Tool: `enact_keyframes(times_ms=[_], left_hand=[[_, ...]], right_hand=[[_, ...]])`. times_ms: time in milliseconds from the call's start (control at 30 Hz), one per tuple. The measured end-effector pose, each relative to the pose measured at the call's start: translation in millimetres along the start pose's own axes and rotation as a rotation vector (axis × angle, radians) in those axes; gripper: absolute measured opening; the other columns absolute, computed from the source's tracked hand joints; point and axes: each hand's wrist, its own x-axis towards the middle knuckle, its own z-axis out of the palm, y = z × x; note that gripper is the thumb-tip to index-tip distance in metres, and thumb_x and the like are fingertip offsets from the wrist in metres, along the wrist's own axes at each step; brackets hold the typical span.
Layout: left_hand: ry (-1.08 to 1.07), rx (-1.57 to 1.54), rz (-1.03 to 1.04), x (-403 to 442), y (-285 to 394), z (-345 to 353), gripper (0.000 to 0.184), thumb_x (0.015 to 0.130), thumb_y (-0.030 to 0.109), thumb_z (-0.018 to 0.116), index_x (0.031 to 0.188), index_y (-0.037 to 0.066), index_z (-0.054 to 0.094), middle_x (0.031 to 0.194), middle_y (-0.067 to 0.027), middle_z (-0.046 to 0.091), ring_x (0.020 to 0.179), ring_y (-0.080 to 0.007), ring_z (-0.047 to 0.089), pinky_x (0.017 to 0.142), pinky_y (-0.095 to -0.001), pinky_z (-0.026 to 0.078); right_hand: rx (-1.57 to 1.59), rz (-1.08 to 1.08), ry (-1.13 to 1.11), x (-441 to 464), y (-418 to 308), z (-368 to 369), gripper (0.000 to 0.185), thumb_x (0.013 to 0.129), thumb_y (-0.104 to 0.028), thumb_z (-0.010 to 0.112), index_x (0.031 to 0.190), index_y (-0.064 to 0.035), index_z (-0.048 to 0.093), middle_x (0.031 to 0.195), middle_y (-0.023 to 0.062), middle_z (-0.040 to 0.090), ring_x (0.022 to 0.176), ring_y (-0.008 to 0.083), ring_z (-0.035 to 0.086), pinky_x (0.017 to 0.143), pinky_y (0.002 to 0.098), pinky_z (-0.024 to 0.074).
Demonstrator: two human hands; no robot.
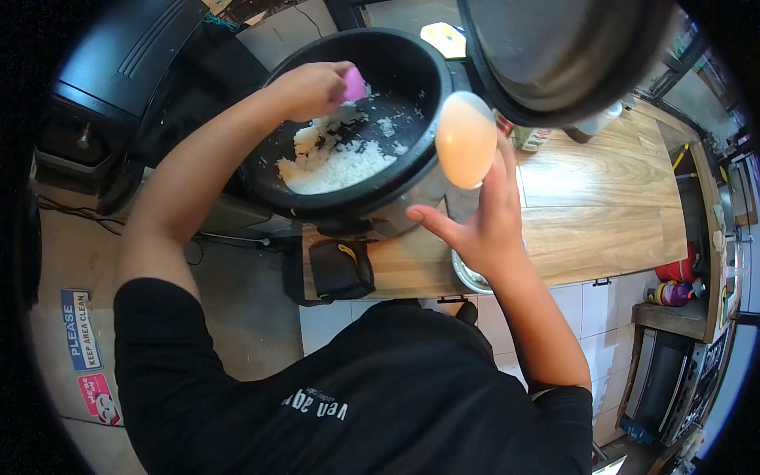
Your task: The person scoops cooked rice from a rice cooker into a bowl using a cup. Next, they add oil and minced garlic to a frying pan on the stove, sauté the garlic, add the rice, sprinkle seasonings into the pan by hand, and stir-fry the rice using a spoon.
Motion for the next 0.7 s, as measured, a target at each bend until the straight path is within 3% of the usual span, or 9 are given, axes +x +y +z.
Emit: enact_keyframes(times_ms=[100,200,267,300,367,500,700], left_hand=[[-0.137,0.199,0.03,6.3,-14.0,21.7,0.021,0.086,0.018,0.07,0.087,-0.003,0.076,0.117,-0.0189,0.074,0.095,-0.0391,0.072,0.087,-0.0419,0.059],[-0.66,0.133,-0.321,-9.2,-5.3,31.7,0.029,0.09,0.028,0.072,0.094,0.0,0.081,0.095,-0.0224,0.077,0.097,-0.0393,0.074,0.088,-0.0433,0.06],[-0.643,0.032,-0.341,-24.7,-3.0,33.5,0.036,0.089,0.035,0.072,0.094,0.0,0.081,0.097,-0.0229,0.077,0.094,-0.0403,0.075,0.086,-0.0448,0.06],[-0.648,0.024,-0.339,-29.5,4.5,27.9,0.036,0.089,0.035,0.072,0.094,0.0,0.081,0.097,-0.0229,0.077,0.094,-0.0403,0.075,0.086,-0.0448,0.06],[-0.455,-0.24,-0.422,-34.3,17.2,15.8,0.033,0.086,0.032,0.071,0.087,0.0,0.08,0.085,-0.0243,0.075,0.088,-0.0387,0.075,0.081,-0.0446,0.059],[-0.409,-0.472,-0.45,-16.8,36.3,10.6,0.031,0.083,0.029,0.071,0.087,-0.001,0.078,0.083,-0.0249,0.073,0.083,-0.037,0.074,0.078,-0.0432,0.057],[-0.364,-0.592,-0.323,-7.7,60.3,13.0,0.029,0.083,0.027,0.072,0.08,-0.002,0.075,0.078,-0.0235,0.072,0.076,-0.0387,0.072,0.073,-0.0444,0.055]], right_hand=[[-0.143,-0.044,-0.051,20.3,2.8,24.8,0.113,0.059,-0.045,0.101,0.146,0.0011,0.046,0.149,0.0288,0.05,0.138,0.0485,0.05,0.115,0.053,0.0414],[-0.168,0.048,-0.094,28.5,3.2,38.0,0.114,0.057,-0.043,0.102,0.145,0.0013,0.045,0.148,0.0277,0.051,0.137,0.0458,0.052,0.114,0.0502,0.0427],[-0.172,0.093,-0.108,28.6,3.8,38.3,0.113,0.056,-0.043,0.102,0.143,0.0013,0.047,0.145,0.025,0.054,0.134,0.043,0.054,0.112,0.0476,0.0454],[-0.165,0.107,-0.111,29.0,1.4,38.2,0.111,0.055,-0.043,0.102,0.142,0.0011,0.048,0.143,0.0237,0.056,0.132,0.0426,0.055,0.11,0.0471,0.0464],[-0.165,0.096,-0.098,33.9,-0.8,39.0,0.107,0.054,-0.044,0.102,0.137,0.0005,0.051,0.136,0.0209,0.059,0.125,0.0416,0.058,0.105,0.0463,0.0487],[-0.184,0.114,-0.116,34.7,-2.9,39.6,0.106,0.053,-0.045,0.102,0.135,0.0002,0.052,0.131,0.0204,0.059,0.121,0.0407,0.059,0.102,0.0459,0.0494],[-0.23,0.114,-0.153,37.8,-1.9,37.8,0.109,0.05,-0.048,0.102,0.133,0.0004,0.051,0.128,0.0203,0.059,0.118,0.0406,0.059,0.1,0.0461,0.05]])
